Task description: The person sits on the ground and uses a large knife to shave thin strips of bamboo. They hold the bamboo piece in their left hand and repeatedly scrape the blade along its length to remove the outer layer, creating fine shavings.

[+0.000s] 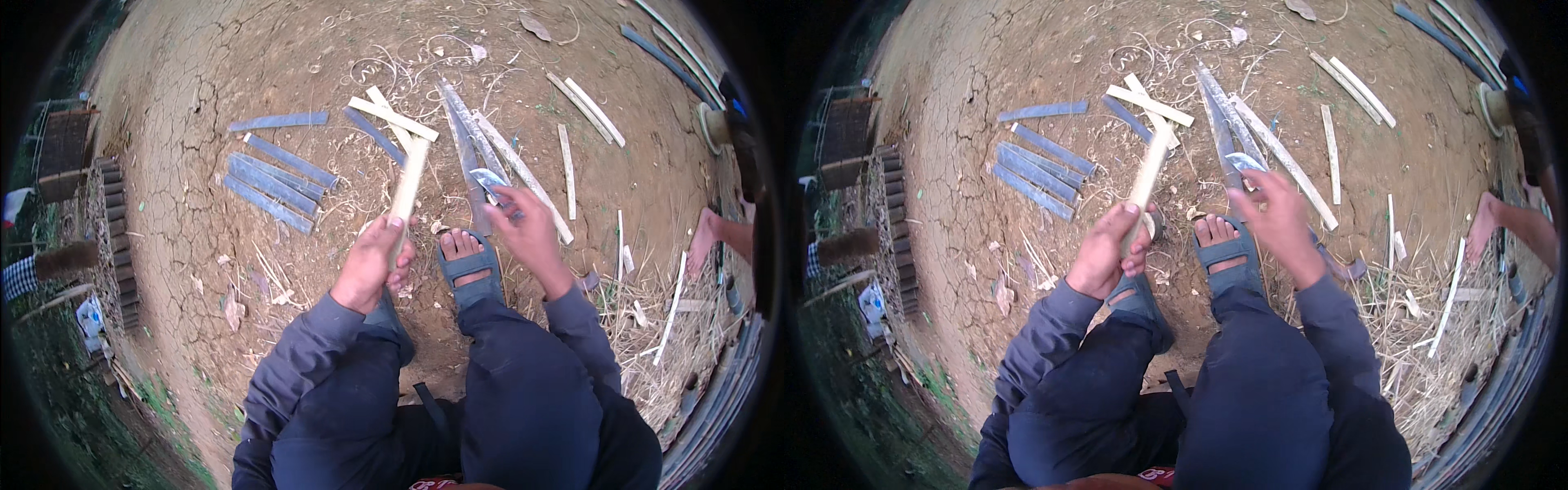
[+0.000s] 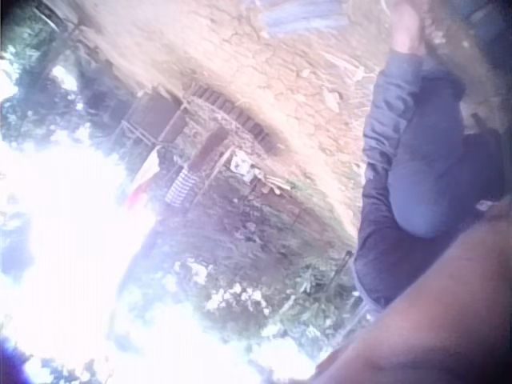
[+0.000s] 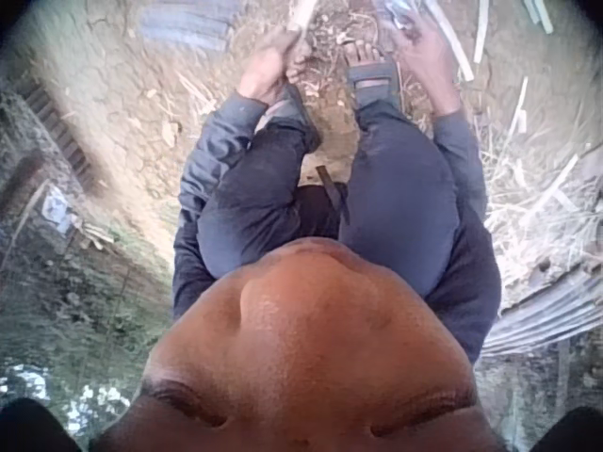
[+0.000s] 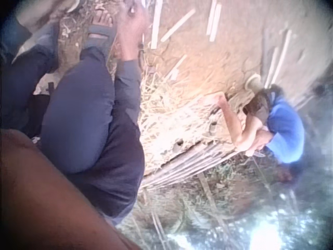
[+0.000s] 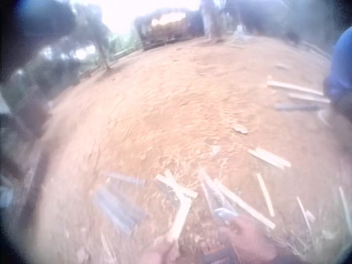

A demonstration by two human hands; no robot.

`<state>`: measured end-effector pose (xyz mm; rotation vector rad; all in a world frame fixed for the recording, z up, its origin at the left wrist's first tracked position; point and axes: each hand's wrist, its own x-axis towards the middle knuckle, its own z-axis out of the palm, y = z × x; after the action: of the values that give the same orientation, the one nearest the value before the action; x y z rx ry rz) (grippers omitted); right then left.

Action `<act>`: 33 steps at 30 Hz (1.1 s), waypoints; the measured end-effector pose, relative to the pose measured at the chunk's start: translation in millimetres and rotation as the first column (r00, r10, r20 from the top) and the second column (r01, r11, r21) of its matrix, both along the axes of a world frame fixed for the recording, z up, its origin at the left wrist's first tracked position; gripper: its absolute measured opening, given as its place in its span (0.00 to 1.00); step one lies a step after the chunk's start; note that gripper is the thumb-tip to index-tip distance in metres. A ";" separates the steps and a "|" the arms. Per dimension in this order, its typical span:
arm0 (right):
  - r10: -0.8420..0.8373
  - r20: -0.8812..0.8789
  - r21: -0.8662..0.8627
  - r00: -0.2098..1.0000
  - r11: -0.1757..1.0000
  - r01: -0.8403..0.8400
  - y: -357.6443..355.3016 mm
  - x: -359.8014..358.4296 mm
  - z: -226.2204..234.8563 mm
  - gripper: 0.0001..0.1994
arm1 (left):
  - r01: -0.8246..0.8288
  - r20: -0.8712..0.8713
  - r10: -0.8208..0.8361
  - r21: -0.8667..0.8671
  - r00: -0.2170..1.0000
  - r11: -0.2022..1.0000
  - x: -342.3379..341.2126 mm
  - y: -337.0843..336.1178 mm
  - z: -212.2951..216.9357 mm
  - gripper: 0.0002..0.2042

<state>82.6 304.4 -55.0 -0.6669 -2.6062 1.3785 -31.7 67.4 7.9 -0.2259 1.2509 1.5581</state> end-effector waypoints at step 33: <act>0.436 -0.244 0.290 0.866 0.885 -0.364 -65.2 -34.1 65.7 0.16 | -0.142 -0.366 0.100 -0.088 0.925 0.986 19.7 -3.0 52.9 0.15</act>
<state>48.5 239.2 10.7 0.1316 -2.6765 1.1132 -12.1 64.4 60.8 -0.0904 1.6419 1.6878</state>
